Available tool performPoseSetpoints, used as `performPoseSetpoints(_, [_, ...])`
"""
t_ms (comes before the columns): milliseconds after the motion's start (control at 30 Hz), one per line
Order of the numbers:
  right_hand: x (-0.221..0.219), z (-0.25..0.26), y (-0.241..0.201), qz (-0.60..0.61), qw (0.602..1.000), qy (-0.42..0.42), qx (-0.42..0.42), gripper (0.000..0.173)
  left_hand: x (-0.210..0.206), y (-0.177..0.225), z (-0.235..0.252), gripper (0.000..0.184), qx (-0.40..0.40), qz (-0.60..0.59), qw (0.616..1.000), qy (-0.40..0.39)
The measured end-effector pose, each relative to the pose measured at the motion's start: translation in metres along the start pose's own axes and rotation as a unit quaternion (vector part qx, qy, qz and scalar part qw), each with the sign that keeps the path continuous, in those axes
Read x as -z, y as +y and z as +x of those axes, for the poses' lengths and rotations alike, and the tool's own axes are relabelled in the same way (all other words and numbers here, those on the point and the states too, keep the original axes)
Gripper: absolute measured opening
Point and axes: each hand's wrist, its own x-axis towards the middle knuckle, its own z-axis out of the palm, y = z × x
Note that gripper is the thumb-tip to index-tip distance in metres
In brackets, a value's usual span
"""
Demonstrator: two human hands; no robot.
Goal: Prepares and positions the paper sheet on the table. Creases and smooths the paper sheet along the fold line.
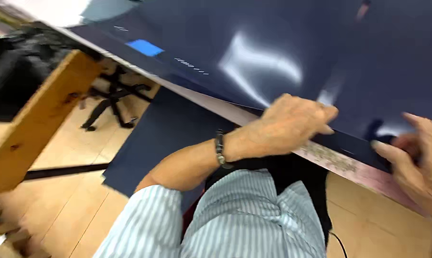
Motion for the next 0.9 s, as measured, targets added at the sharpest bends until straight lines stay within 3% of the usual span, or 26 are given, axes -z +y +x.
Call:
performPoseSetpoints(100, [-0.002,0.014,-0.002,-0.02,1.0,-0.006,-0.016,0.071,0.001,-0.004,0.021,0.023,0.031,0.037,0.998,-0.032])
performPoseSetpoints(167, [-0.002,0.015,-0.004,-0.019,1.0,-0.002,-0.022,0.07,-0.006,0.004,0.021,0.022,0.002,0.11,0.994,0.01])
performPoseSetpoints(233, [-0.005,0.016,-0.005,-0.011,1.0,0.009,-0.025,0.069,-0.02,0.026,0.009,0.016,-0.075,0.156,0.982,0.078])
performPoseSetpoints(333, [-0.01,0.016,-0.007,-0.014,0.999,0.046,-0.023,0.067,-0.071,0.053,-0.007,0.035,-0.182,0.133,0.967,0.117])
performPoseSetpoints(467, [-0.001,0.009,-0.015,-0.083,0.995,0.048,0.026,0.052,-0.093,0.056,-0.006,0.067,-0.188,0.108,0.971,0.104])
performPoseSetpoints(567, [0.058,-0.023,-0.02,-0.172,0.983,-0.002,0.064,0.044,-0.084,0.057,-0.004,0.076,-0.176,0.136,0.972,0.081])
performPoseSetpoints(700, [0.123,-0.099,0.04,-0.202,0.979,0.0,-0.024,0.054,-0.085,0.072,0.008,0.081,-0.184,0.178,0.964,0.077])
performPoseSetpoints(833, [0.116,-0.109,0.076,-0.148,0.987,0.002,-0.058,0.044,-0.089,0.088,0.015,0.088,-0.194,0.157,0.967,0.046])
performPoseSetpoints(900, [0.105,-0.096,0.089,-0.137,0.988,0.006,-0.075,0.048,-0.091,0.095,0.018,0.096,-0.194,0.149,0.969,0.032])
